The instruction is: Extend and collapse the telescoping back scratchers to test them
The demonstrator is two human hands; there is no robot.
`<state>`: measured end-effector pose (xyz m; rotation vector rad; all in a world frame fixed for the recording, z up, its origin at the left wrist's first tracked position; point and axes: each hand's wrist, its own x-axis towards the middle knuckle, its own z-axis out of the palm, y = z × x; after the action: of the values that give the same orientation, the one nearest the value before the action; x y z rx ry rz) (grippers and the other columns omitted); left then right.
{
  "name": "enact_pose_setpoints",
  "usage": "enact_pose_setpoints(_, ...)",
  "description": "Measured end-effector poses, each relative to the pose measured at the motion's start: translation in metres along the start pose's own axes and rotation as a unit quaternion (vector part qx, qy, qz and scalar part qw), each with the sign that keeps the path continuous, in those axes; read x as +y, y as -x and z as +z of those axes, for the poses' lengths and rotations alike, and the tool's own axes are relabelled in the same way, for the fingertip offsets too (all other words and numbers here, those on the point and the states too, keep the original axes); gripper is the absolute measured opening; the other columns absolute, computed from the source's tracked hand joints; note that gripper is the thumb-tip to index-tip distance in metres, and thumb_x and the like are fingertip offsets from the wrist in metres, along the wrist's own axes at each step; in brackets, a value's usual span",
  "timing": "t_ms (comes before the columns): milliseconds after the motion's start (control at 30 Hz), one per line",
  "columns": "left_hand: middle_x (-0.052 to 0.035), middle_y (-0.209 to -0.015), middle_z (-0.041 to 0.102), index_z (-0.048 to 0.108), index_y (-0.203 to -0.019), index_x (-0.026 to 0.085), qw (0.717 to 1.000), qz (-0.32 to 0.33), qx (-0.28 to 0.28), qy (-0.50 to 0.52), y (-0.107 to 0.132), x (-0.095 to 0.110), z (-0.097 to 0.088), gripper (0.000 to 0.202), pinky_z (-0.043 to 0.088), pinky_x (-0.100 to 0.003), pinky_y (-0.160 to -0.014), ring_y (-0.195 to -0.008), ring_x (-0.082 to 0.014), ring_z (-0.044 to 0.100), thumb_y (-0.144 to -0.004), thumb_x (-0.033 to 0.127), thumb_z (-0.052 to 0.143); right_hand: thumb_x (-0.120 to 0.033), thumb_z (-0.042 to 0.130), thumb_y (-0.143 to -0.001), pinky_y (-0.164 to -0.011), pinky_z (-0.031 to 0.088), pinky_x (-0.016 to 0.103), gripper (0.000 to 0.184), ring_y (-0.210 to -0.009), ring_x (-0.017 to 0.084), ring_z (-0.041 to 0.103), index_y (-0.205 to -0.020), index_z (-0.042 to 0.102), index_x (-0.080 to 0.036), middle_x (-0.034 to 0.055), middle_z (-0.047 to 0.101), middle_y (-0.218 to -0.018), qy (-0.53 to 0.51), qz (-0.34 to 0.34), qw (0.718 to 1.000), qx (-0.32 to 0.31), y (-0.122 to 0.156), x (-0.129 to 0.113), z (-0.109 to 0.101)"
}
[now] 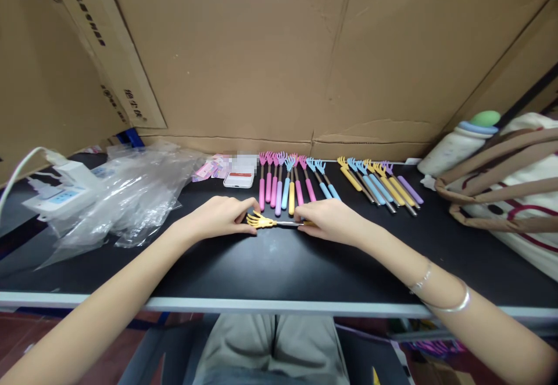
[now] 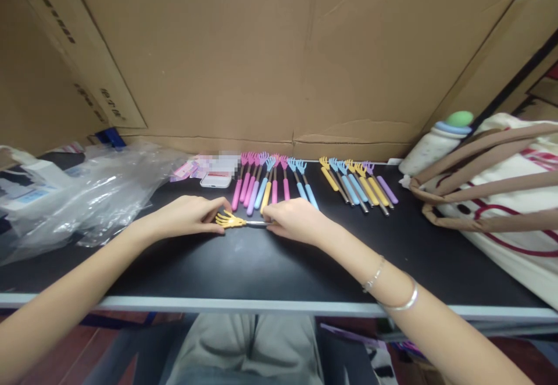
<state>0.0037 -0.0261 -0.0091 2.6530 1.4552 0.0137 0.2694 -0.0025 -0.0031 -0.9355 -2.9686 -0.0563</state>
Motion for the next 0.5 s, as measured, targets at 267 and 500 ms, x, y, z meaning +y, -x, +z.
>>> enact_pose_setpoints(267,0.0025,-0.07,0.06,0.053,-0.102,0.023,1.0,0.0,0.002,0.001,0.001,0.003,-0.003,0.042,0.027,-0.023,-0.053,-0.061,-0.0147,0.054,-0.085,0.061,0.044,-0.032,0.048,-0.085,-0.057,0.031,0.022,0.013,-0.058,0.01,0.052,-0.087,0.056,-0.022,-0.0009,0.064,-0.077,-0.04,0.058,0.989,0.133,0.018,0.022,-0.013)
enact_pose_setpoints(500,0.0031,-0.075,0.063,0.049,-0.11,0.026,1.0,0.003,0.006,-0.016,0.0,0.002,0.002,0.028,0.03,-0.023,-0.055,-0.063,-0.0143,0.057,-0.09,0.045,0.045,-0.04,0.046,-0.085,-0.058,0.035,0.026,0.02,-0.058,0.014,0.051,-0.089,0.05,-0.021,0.0018,0.061,-0.07,-0.079,0.237,0.92,0.3,0.034,0.081,-0.027)
